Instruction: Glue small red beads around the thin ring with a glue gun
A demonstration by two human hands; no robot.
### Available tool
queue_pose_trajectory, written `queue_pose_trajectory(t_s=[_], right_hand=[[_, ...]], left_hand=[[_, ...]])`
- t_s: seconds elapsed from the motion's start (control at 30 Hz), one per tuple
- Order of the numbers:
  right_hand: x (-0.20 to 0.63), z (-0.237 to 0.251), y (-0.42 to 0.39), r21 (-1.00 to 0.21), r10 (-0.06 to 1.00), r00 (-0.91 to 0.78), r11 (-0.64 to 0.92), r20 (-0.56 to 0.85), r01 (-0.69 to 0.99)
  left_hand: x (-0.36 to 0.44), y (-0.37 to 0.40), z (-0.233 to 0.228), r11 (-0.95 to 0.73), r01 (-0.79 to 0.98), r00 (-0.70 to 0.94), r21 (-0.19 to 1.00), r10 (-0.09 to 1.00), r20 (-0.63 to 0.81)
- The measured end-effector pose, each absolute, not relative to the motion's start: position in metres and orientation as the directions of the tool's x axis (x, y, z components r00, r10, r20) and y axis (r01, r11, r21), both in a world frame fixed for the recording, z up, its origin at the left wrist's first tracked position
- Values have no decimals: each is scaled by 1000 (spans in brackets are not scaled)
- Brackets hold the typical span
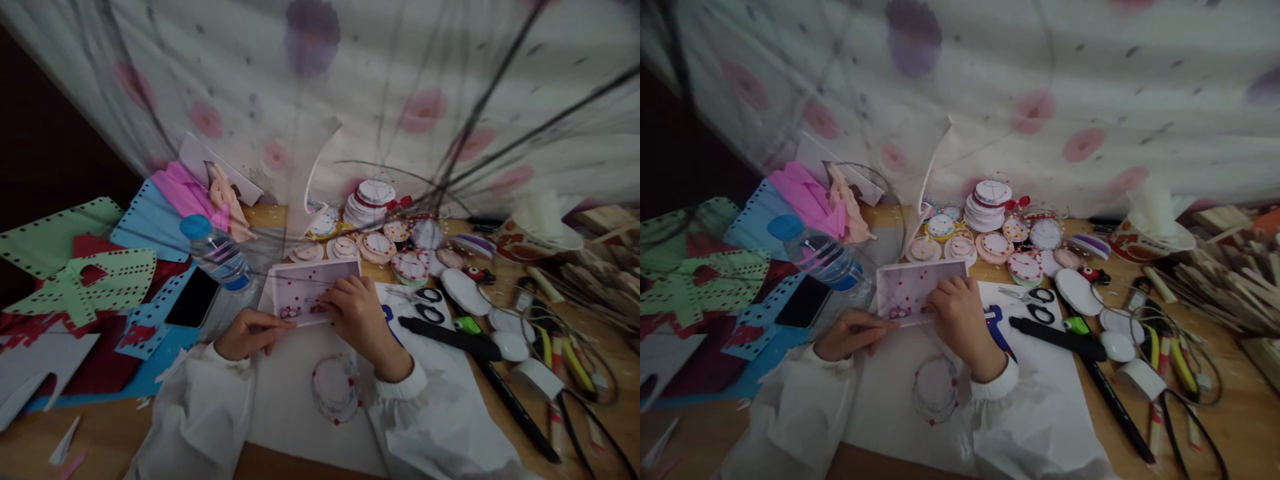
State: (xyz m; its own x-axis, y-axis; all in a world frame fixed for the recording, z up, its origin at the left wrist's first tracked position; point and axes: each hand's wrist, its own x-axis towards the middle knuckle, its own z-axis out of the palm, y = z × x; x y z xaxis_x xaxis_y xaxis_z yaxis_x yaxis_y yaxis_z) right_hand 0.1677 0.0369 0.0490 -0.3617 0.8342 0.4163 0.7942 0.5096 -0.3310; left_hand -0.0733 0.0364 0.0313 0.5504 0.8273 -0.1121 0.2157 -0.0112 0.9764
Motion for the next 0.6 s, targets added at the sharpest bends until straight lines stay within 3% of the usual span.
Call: queue_pose_trajectory(t_s=[0.33, 0.6], right_hand=[[174, 65, 33, -356, 792, -286, 522, 539, 775], [180, 85, 25, -380, 728, -192, 541, 658, 750]], left_hand=[[-74, 35, 30, 55, 201, 527, 978, 836, -155], [-67, 35, 24, -26, 213, 398, 977, 915, -63]])
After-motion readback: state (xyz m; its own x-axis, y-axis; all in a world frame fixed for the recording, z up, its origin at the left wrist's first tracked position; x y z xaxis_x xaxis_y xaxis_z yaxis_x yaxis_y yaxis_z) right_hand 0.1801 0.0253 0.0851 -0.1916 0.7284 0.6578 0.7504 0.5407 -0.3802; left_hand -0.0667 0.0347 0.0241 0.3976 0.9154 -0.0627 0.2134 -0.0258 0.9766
